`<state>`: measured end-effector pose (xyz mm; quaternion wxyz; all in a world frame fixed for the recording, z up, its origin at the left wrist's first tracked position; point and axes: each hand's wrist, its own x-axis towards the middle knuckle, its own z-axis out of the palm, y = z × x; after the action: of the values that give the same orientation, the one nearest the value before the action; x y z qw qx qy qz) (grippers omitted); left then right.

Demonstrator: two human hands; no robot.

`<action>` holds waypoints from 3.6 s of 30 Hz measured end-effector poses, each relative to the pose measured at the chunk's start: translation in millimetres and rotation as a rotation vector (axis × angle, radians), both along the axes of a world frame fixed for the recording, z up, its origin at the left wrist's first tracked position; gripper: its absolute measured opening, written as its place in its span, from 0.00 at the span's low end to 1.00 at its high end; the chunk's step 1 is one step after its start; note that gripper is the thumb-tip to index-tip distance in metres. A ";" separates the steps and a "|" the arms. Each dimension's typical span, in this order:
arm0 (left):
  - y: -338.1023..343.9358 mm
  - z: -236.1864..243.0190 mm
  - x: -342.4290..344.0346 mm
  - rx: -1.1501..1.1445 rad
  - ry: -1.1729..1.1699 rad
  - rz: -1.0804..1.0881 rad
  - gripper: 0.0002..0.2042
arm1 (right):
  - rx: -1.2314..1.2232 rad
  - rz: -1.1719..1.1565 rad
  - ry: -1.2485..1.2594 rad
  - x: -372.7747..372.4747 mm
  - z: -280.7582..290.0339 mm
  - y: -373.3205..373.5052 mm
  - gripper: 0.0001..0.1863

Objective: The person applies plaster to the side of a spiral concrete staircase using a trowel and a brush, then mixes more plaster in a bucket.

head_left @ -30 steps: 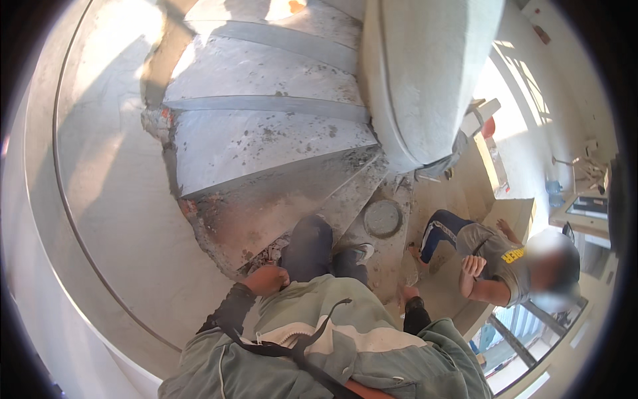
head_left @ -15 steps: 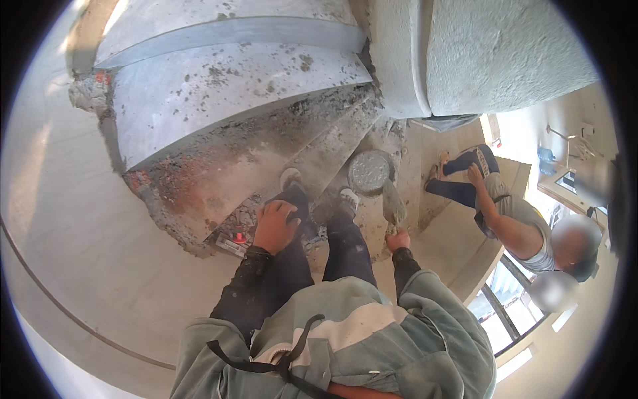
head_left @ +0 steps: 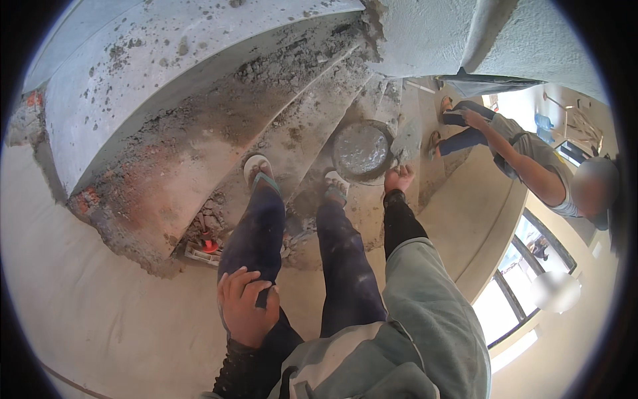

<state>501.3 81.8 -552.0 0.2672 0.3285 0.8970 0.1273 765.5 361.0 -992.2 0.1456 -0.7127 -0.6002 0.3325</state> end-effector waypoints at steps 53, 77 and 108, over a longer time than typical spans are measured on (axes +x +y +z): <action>-77.9 -107.2 -116.3 0.543 0.023 0.967 0.08 | -0.593 0.978 0.614 -378.2 444.0 -174.8 0.25; -106.7 -149.0 -143.9 1.136 -0.364 1.596 0.32 | -0.669 1.527 -0.132 -391.6 335.2 -169.3 0.21; -144.6 -157.8 -109.6 0.981 -0.408 1.324 0.24 | -0.424 0.830 0.113 -312.6 574.8 117.4 0.13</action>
<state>391.6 -62.8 -709.8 0.1214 -0.2149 0.6818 0.6886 452.9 478.4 -417.4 -0.1158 -0.4074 -0.7444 0.5162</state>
